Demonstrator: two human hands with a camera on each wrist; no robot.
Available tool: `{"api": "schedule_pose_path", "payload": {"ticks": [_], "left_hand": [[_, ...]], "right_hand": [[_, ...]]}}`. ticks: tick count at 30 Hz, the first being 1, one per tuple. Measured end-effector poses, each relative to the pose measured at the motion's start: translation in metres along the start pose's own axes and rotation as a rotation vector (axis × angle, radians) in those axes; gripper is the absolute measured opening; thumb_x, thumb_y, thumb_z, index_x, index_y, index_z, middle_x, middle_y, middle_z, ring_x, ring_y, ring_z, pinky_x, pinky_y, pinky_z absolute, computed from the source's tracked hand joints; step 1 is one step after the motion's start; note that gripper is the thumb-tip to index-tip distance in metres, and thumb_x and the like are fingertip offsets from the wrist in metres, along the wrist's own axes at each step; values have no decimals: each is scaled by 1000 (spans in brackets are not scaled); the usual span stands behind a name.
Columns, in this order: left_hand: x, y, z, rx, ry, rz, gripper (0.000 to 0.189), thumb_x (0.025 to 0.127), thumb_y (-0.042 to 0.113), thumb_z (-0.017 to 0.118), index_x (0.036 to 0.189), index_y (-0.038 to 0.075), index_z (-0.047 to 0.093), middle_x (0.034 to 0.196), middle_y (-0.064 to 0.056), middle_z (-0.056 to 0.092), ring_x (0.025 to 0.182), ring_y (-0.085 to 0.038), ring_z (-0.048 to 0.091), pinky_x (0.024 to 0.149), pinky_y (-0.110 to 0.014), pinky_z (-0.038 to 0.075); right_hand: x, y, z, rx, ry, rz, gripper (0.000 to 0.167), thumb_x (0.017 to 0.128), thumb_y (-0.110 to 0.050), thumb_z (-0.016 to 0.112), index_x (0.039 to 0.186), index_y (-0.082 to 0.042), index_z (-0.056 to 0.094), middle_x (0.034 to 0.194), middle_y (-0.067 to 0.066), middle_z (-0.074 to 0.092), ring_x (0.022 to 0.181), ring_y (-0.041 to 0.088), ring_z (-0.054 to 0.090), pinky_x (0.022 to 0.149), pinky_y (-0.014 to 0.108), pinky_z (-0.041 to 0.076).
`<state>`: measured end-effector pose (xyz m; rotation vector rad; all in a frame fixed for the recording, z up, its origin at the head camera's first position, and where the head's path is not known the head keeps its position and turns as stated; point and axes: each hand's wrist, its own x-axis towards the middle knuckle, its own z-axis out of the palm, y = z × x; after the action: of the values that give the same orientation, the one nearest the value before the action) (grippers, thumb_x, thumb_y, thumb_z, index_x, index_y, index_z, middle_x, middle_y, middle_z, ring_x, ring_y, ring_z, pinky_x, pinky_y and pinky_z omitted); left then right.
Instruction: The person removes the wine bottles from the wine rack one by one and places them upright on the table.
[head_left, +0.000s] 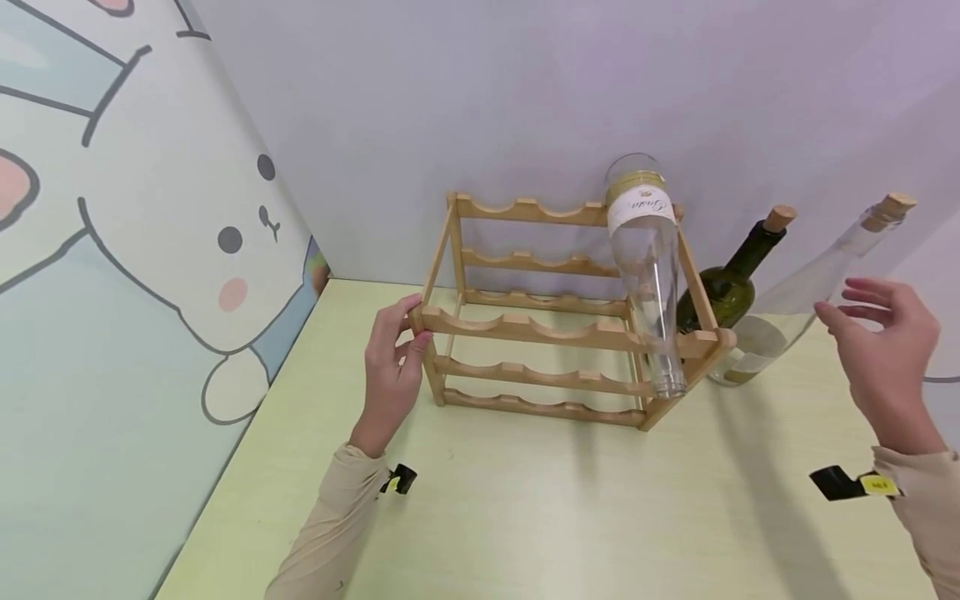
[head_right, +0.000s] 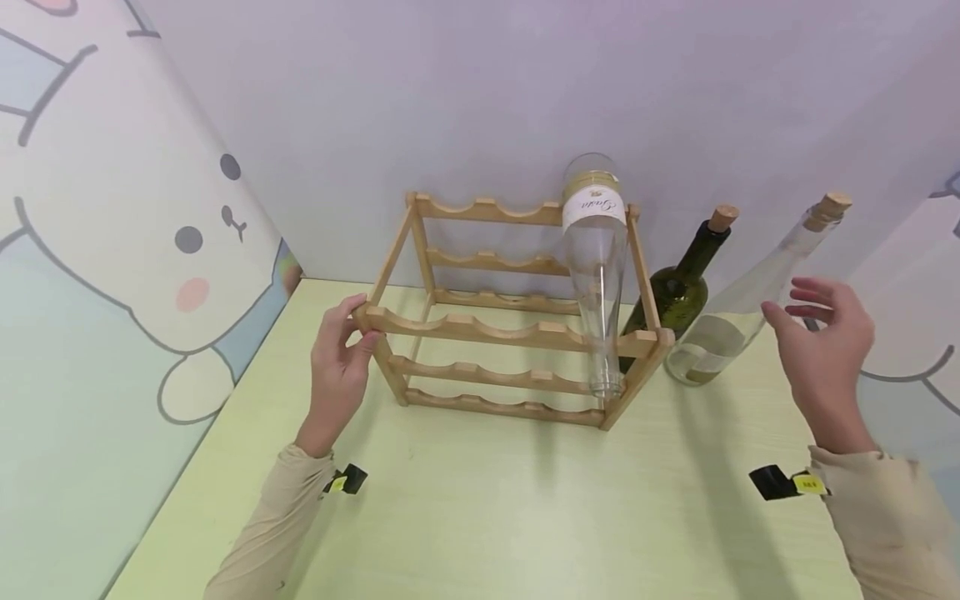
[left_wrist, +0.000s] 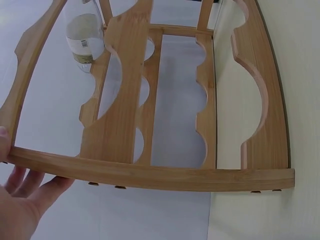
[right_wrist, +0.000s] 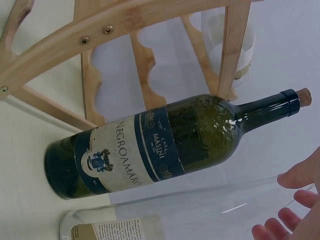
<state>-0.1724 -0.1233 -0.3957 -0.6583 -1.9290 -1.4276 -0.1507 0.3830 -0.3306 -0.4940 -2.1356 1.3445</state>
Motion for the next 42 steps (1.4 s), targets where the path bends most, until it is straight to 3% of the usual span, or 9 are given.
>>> {"api": "schedule_pose_path", "payload": {"ticks": [9, 16, 22, 28, 35, 42], "left_hand": [[4, 15, -1, 9, 32, -53, 45, 85, -7, 65, 127, 7, 56, 120, -11, 51, 104, -22, 57, 80, -32, 56], [10, 36, -3, -6, 65, -101, 44, 81, -12, 67, 123, -3, 56, 114, -17, 54, 103, -23, 56, 81, -29, 55], [16, 64, -4, -20, 118, -92, 39, 79, -18, 65, 116, -14, 55, 109, -27, 53, 101, -29, 55, 83, -33, 55], [15, 58, -5, -59, 181, -49, 35, 79, -19, 64, 112, -10, 59, 110, -21, 57, 105, -29, 56, 86, -35, 53], [15, 63, -2, -114, 196, 7, 34, 79, -20, 63, 111, -9, 60, 109, -18, 58, 105, -32, 56, 94, -41, 48], [20, 73, 3, -137, 182, 43, 33, 78, -22, 61, 109, -11, 59, 109, -19, 58, 105, -34, 56, 99, -43, 44]], "right_hand": [[-27, -4, -4, 318, -133, -49, 22, 84, 4, 67, 105, 0, 62, 94, 0, 61, 77, 4, 62, 57, 12, 52], [-45, -14, -6, 546, -270, -113, 22, 81, 14, 64, 102, 9, 61, 90, 9, 64, 75, 13, 67, 55, 20, 55], [-60, -24, -3, 521, -399, -179, 24, 82, 17, 61, 105, 14, 58, 94, 10, 64, 79, 15, 67, 60, 21, 56], [-72, -29, 1, 401, -518, -237, 33, 83, 18, 59, 115, 12, 55, 103, 10, 64, 89, 12, 65, 70, 18, 55], [-78, -31, 10, 67, -590, -332, 42, 84, 13, 63, 124, 3, 53, 111, 2, 62, 99, 7, 60, 78, 11, 50], [-82, -27, 28, -5, -609, -277, 33, 83, 6, 68, 113, 0, 53, 99, -10, 66, 87, 4, 65, 71, 14, 53]]}}
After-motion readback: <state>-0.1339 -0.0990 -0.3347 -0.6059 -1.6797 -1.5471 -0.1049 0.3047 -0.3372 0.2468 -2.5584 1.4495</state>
